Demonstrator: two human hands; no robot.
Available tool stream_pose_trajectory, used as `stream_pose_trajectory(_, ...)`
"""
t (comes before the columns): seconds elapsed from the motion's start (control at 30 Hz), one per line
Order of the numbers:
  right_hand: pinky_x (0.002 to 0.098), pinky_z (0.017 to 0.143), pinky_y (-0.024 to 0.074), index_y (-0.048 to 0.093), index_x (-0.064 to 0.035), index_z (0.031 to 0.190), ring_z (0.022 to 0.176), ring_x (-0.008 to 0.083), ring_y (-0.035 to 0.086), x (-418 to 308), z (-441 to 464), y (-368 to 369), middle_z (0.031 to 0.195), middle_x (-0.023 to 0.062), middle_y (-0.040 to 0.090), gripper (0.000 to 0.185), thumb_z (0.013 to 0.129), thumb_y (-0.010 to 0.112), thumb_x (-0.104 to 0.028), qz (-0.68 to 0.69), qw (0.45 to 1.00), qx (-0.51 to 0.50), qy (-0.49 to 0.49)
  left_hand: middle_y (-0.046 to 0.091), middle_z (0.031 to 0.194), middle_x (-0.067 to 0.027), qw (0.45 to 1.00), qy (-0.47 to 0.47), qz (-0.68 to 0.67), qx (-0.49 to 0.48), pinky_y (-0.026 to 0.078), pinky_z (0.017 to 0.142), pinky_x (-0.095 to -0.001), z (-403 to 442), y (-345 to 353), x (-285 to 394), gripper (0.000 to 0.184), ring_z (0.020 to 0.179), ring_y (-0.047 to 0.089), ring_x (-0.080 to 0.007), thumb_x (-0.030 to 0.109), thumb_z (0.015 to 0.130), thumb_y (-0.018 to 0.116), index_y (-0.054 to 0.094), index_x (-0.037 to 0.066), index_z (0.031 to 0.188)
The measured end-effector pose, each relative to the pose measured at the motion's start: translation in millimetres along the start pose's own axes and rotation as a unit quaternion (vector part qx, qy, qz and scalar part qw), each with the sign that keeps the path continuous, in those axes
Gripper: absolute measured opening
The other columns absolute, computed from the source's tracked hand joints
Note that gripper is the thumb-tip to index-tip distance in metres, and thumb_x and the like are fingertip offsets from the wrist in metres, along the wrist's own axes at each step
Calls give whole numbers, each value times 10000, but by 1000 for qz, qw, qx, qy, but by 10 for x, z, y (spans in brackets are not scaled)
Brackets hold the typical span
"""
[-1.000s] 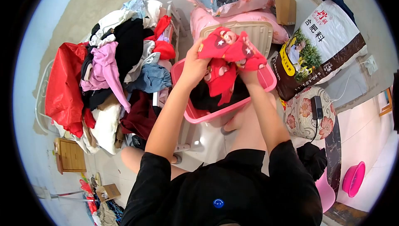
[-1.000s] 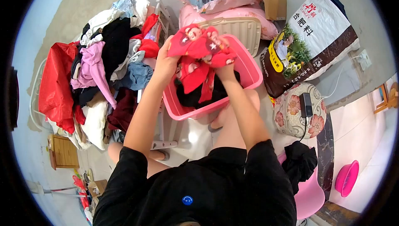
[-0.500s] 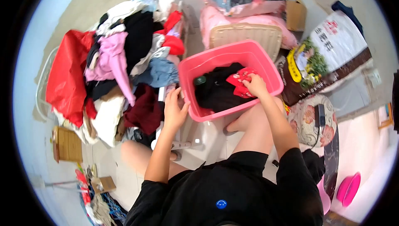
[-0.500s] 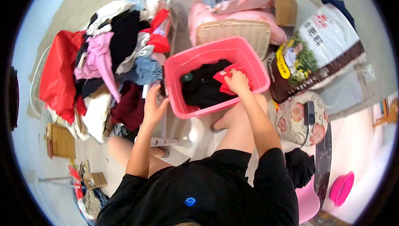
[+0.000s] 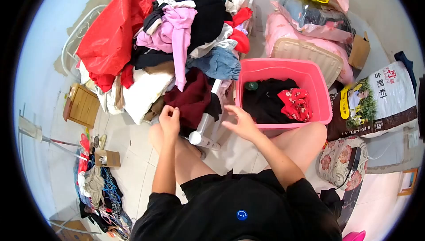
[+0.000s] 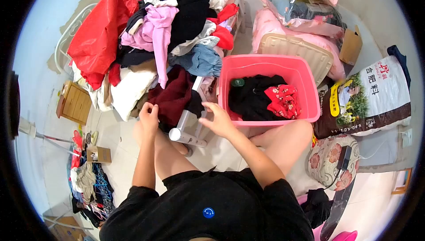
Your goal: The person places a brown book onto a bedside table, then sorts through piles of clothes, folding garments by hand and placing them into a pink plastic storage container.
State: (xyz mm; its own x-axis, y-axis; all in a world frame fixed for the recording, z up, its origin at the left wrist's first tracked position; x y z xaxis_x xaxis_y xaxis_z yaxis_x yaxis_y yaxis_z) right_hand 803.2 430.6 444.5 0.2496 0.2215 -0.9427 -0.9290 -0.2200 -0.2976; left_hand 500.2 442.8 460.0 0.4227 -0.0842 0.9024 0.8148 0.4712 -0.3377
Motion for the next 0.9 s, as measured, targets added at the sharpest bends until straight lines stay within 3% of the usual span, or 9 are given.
stream_pose_trajectory(0.17, 395, 1050, 406, 363, -119, 1429, 1318, 305, 433, -1101, -109, -4, 1445, 150, 391, 907, 647, 822, -85, -2, 983, 11, -183, 540, 647, -38, 982, 149, -69, -94, 400, 547, -252, -791, 483, 1689, 195, 591, 491, -107, -12, 761, 698, 528, 32, 677)
stream_pose_trajectory(0.23, 374, 1052, 399, 496, -92, 1313, 1259, 273, 497, -1199, -167, -333, 1310, 132, 520, 783, 593, 760, 67, 45, 984, 43, -166, 600, 722, -45, 952, 269, -96, -112, 453, 666, -286, -967, 559, 2116, 191, 656, 548, -134, 7, 723, 770, 593, 30, 791)
stream_pose_trajectory(0.3, 297, 914, 476, 589, -43, 1121, 1012, 146, 599, -1171, -212, -834, 1069, 54, 627, 530, 629, 713, 109, 126, 970, 160, -135, 533, 1246, -204, 925, 303, -169, -154, 396, 1013, -387, -1020, 759, 2147, 714, 1161, 520, -310, 139, 664, 873, 517, 3, 1268)
stream_pose_trajectory(0.37, 269, 847, 480, 580, -34, 1074, 941, 101, 578, -1229, -308, -1275, 974, 10, 607, 396, 726, 636, 147, 94, 958, 254, -97, 318, 1421, -232, 901, 410, 24, -142, 347, 1075, -446, -1110, 895, 2575, 1091, 1313, 382, -364, 183, 615, 911, 247, -19, 1457)
stream_pose_trajectory(0.43, 263, 853, 469, 575, -35, 1051, 922, 79, 564, -998, -328, -1422, 968, -8, 609, 371, 742, 585, 170, 276, 934, 206, -92, 273, 1456, -257, 920, 331, 20, -209, 331, 1087, -459, -1076, 1269, 2289, 1209, 1355, 309, -395, 202, 554, 933, 182, -18, 1476)
stream_pose_trajectory(0.5, 263, 878, 462, 575, -35, 1044, 940, 99, 578, -1169, -365, -1543, 992, 7, 621, 386, 733, 544, 192, 113, 973, 162, -120, 493, 1328, -202, 934, 171, -78, -303, 368, 1066, -410, -988, 1689, 1772, 1021, 1256, 488, -340, 96, 634, 844, 258, 38, 1468)
stream_pose_trajectory(0.57, 278, 894, 474, 578, -37, 1042, 971, 128, 605, -1174, -294, -1768, 1010, 31, 650, 413, 712, 524, 205, -41, 976, 161, -139, 593, 1198, -169, 927, 203, 18, -316, 411, 1020, -412, -876, 1997, 1624, 782, 1135, 568, -360, 56, 666, 781, 439, 72, 1369)
stream_pose_trajectory(0.63, 311, 911, 498, 590, -38, 1068, 1029, 166, 631, -856, -185, -2126, 1057, 76, 691, 480, 680, 499, 229, 21, 970, 214, -112, 596, 1151, -161, 920, 273, 93, -265, 433, 954, -446, -690, 2197, 1768, 644, 1088, 544, -381, 85, 654, 763, 536, 91, 1256)
stream_pose_trajectory(0.9, 344, 1032, 411, 575, -59, 1067, 1183, 250, 564, -1171, -531, -2654, 1207, 120, 627, 543, 609, 530, 230, -155, 878, 408, -196, 569, 1098, -157, 915, 371, 50, -152, 461, 872, -427, -327, 2600, 2762, 448, 1037, 548, -378, -17, 641, 707, 592, 64, 1067)
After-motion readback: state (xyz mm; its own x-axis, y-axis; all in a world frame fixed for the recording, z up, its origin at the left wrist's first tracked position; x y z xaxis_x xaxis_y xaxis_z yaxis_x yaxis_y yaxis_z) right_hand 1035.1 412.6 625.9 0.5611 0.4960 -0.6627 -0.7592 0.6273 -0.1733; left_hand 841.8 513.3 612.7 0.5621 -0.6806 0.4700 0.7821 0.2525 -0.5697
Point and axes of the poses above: each hand's wrist, its own z-axis towards the middle knuckle, its own y-axis out of the palm, x = y × z, the point moved 10 cm from there along z, towards the middle knuckle
